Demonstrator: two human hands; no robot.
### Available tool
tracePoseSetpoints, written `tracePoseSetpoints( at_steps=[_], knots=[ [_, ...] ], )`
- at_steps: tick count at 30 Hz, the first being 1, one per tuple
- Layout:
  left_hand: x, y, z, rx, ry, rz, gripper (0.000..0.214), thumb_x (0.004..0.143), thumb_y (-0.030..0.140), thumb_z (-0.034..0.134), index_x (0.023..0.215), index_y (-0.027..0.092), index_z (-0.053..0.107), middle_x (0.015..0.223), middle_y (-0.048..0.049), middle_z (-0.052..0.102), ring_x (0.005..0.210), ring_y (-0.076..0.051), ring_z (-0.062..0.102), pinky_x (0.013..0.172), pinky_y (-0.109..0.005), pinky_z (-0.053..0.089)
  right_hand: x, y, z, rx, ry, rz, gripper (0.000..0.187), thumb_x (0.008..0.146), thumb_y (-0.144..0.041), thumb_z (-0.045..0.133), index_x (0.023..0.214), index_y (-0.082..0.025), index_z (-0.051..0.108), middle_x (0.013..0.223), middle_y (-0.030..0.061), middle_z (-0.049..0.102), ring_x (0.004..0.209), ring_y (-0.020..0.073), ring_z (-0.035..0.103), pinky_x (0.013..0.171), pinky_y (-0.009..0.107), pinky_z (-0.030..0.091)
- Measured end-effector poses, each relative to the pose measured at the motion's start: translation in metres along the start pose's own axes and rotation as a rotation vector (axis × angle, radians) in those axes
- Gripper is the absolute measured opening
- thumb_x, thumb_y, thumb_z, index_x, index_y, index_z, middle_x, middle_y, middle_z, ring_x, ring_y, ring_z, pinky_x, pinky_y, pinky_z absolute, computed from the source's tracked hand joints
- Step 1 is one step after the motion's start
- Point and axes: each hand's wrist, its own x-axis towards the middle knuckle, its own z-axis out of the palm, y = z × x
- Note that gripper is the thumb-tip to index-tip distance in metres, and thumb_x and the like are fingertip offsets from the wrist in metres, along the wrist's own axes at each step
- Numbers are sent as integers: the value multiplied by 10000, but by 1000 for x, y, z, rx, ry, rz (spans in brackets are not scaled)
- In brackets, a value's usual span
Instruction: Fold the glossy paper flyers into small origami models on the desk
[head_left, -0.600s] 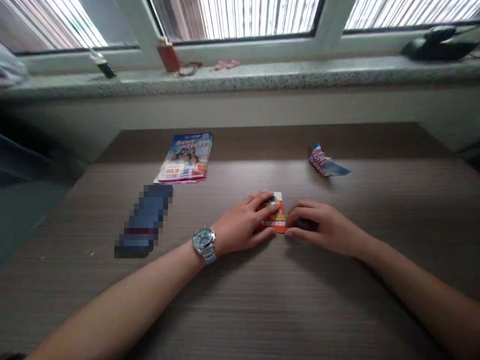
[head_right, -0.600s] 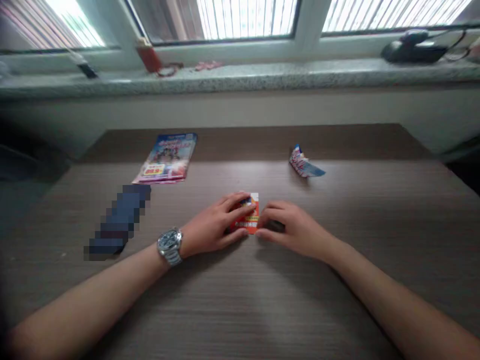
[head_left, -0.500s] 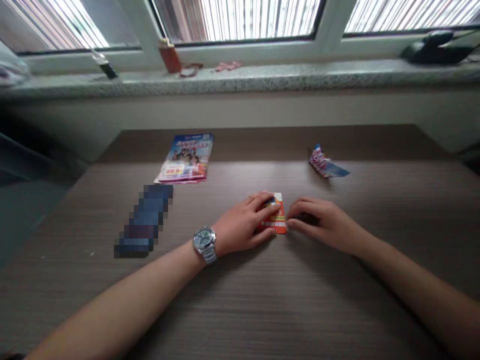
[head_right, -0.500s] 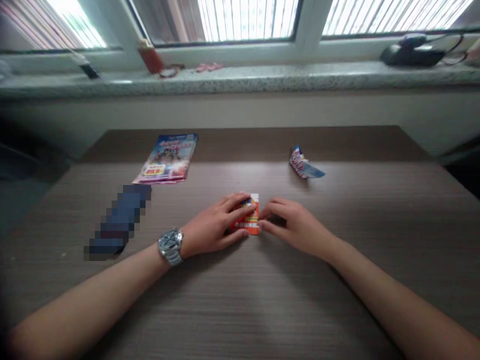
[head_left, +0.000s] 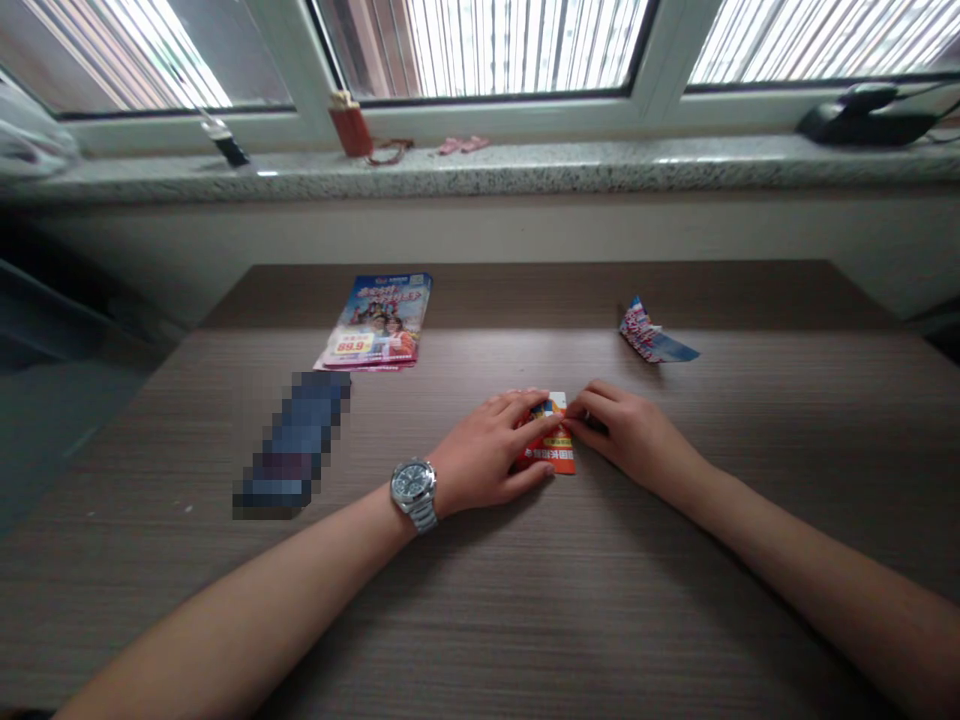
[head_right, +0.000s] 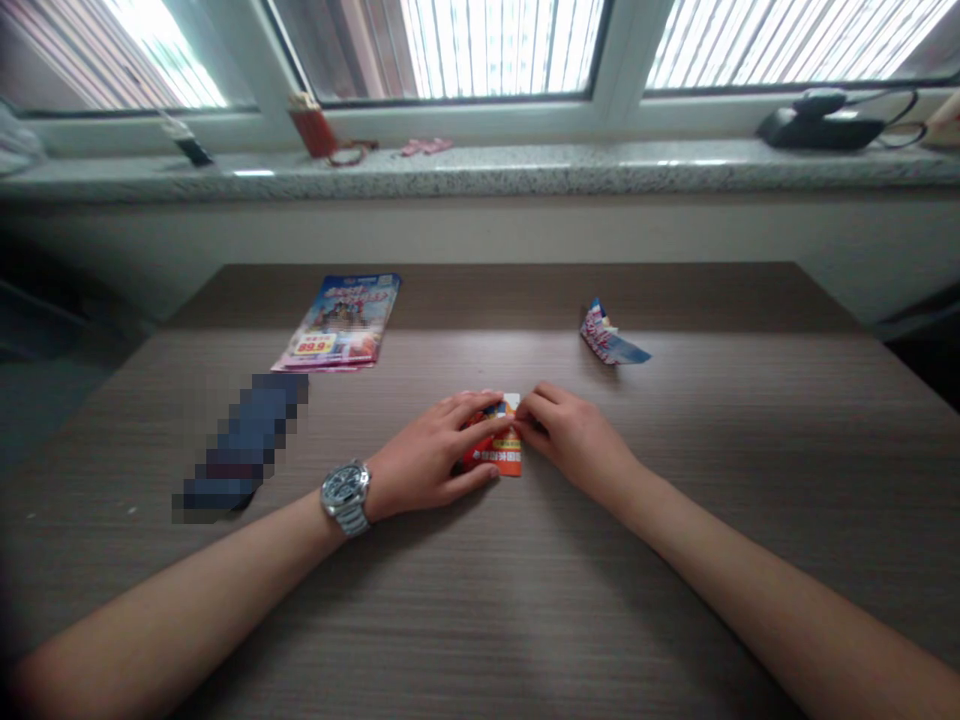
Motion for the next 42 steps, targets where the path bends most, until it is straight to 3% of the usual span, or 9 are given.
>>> tracePoseSetpoints(
  at_steps=[7, 22, 35, 42],
  knots=[
    [2, 1, 0, -25, 5, -8, 579, 943, 483, 568, 1413, 159, 474, 1557, -147, 406, 1458, -288, 373, 1245, -455, 286, 10, 7, -1, -21, 24, -4, 82, 952, -192, 572, 889, -196, 625, 908, 45, 609, 786, 181, 602, 712, 292, 462],
    [0, 0, 1, -10, 13, -25, 546, 944, 501, 550, 1402, 209, 496, 1570, -117, 396, 1449, -272, 391, 1255, -465, 241, 32, 13, 4, -185, 109, 86, 94, 931, -191, 573, 853, -187, 627, 906, 65, 626, 756, 195, 597, 686, 308, 453],
    [0, 2, -2, -27, 19, -70, 516, 935, 525, 558, 1390, 284, 510, 1568, -76, 414, 1430, -234, 423, 1251, -475, 193, 22, 13, 1, -31, 106, 26, 96, 938, -228, 575, 877, -205, 646, 906, 48, 606, 724, 168, 602, 684, 306, 488],
    [0, 2, -1, -42, 23, -74, 522, 936, 519, 561, 1397, 280, 506, 1576, -72, 405, 1450, -233, 397, 1256, -471, 191, 3, 5, -2, 67, 26, 15, 53, 916, -238, 641, 877, -203, 646, 895, 48, 601, 755, 174, 599, 686, 304, 493]
  ],
)
